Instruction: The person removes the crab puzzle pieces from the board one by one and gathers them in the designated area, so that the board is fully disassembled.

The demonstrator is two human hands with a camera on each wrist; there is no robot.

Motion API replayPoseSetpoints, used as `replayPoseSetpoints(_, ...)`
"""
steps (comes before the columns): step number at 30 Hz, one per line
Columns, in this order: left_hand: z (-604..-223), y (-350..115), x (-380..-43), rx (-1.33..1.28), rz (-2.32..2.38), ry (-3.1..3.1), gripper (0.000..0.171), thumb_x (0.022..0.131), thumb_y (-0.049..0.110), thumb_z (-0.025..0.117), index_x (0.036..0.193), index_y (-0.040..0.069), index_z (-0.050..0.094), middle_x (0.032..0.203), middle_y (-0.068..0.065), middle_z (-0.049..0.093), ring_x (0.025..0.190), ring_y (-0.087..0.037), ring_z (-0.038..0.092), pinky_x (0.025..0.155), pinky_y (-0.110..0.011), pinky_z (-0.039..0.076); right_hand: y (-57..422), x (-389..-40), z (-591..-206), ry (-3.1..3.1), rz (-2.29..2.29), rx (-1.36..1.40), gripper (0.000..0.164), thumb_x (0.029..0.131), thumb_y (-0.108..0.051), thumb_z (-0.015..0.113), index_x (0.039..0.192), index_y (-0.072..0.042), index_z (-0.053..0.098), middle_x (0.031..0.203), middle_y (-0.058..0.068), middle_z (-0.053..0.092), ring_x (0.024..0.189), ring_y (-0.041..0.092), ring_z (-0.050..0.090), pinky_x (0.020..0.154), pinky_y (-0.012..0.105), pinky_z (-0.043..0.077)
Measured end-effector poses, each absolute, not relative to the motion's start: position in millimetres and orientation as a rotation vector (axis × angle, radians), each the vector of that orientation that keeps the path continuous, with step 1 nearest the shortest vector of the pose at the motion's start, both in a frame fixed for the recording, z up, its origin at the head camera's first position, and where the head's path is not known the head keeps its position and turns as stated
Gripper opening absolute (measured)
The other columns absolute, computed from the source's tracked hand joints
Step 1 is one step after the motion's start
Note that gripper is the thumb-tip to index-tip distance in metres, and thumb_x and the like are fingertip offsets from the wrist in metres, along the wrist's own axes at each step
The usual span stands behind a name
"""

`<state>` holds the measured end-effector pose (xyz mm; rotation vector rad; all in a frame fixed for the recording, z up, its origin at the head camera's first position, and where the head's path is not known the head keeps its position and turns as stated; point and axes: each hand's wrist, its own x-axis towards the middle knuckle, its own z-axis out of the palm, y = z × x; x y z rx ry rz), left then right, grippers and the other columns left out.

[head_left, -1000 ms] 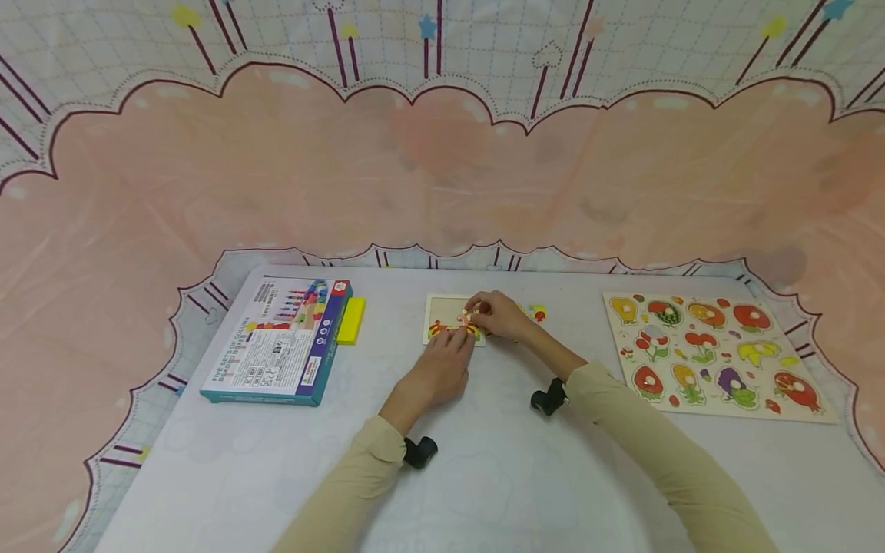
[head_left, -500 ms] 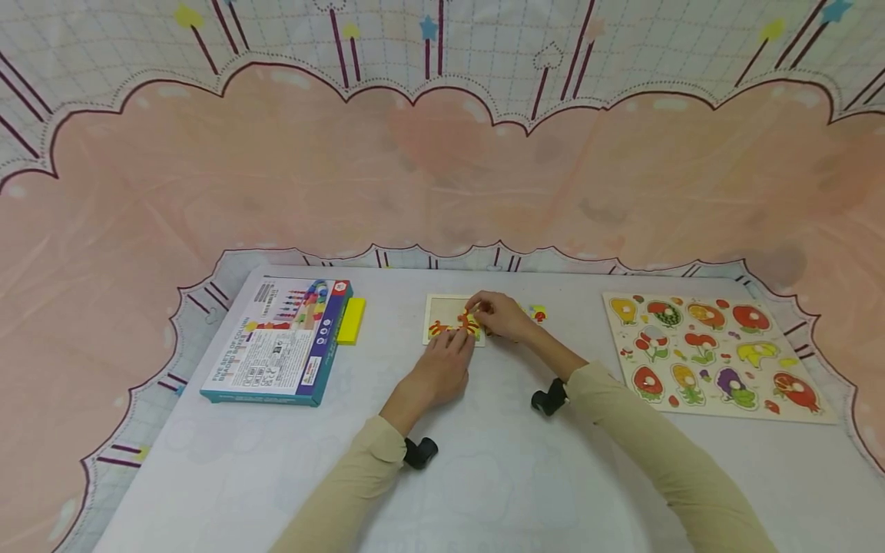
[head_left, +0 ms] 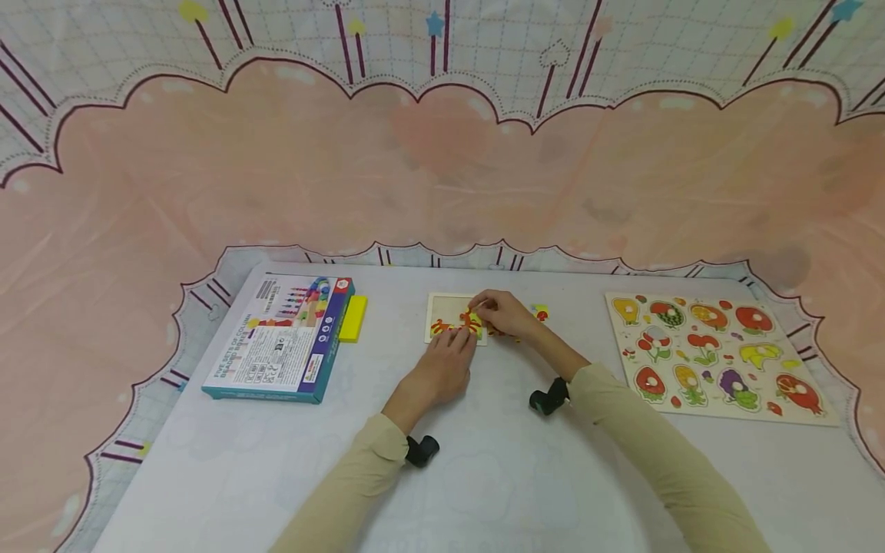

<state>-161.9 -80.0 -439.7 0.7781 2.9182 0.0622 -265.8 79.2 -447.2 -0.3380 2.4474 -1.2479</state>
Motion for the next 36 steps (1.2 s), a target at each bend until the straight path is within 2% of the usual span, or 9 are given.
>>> replayPoseSetpoints(8, -439.7, -79.3, -161.2, 0.782, 0.065, 2.904, 0.048, 0.1, 0.018, 0.044, 0.145, 0.003, 0.037, 0.144, -0.012, 0.039, 0.134, -0.03, 0.041, 0.116, -0.044, 0.033, 84.3, -266.6, -441.2, 2.328, -1.413, -0.216, 0.026, 0.101, -0.013, 0.049, 0.122, -0.002, 0.059, 0.085, 0.006, 0.055, 0.072, 0.015, 0.051, 0.063, 0.021, 0.045)
replayPoseSetpoints(14, -440.9, -79.1, -161.3, 0.777, 0.077, 2.911, 0.049, 0.1, 0.017, 0.044, 0.145, 0.003, 0.037, 0.145, -0.011, 0.038, 0.134, -0.03, 0.04, 0.116, -0.045, 0.032, 104.4, -263.4, -431.9, 2.341, -1.382, -0.201, 0.027, 0.101, -0.015, 0.049, 0.123, -0.003, 0.058, 0.09, 0.008, 0.055, 0.076, 0.017, 0.052, 0.065, 0.022, 0.046)
replayPoseSetpoints(25, -439.9, -77.9, -162.3, 0.737, 0.094, 2.884, 0.051, 0.1, 0.017, 0.043, 0.148, 0.003, 0.034, 0.15, -0.012, 0.036, 0.138, -0.031, 0.037, 0.119, -0.045, 0.029, 177.7, -242.7, -439.7, 2.32, -1.293, -0.173, 0.029, 0.102, -0.014, 0.048, 0.125, 0.002, 0.055, 0.09, 0.006, 0.055, 0.078, 0.014, 0.052, 0.067, 0.02, 0.045)
replayPoseSetpoints(36, -438.0, -79.6, -162.0, 0.742, 0.097, 2.888, 0.05, 0.1, 0.017, 0.043, 0.147, 0.003, 0.034, 0.15, -0.012, 0.036, 0.138, -0.03, 0.037, 0.119, -0.045, 0.029, 190.6, -239.1, -439.7, 2.32, -1.268, -0.166, 0.028, 0.102, -0.014, 0.047, 0.124, 0.002, 0.055, 0.09, 0.006, 0.054, 0.079, 0.015, 0.053, 0.068, 0.018, 0.048)
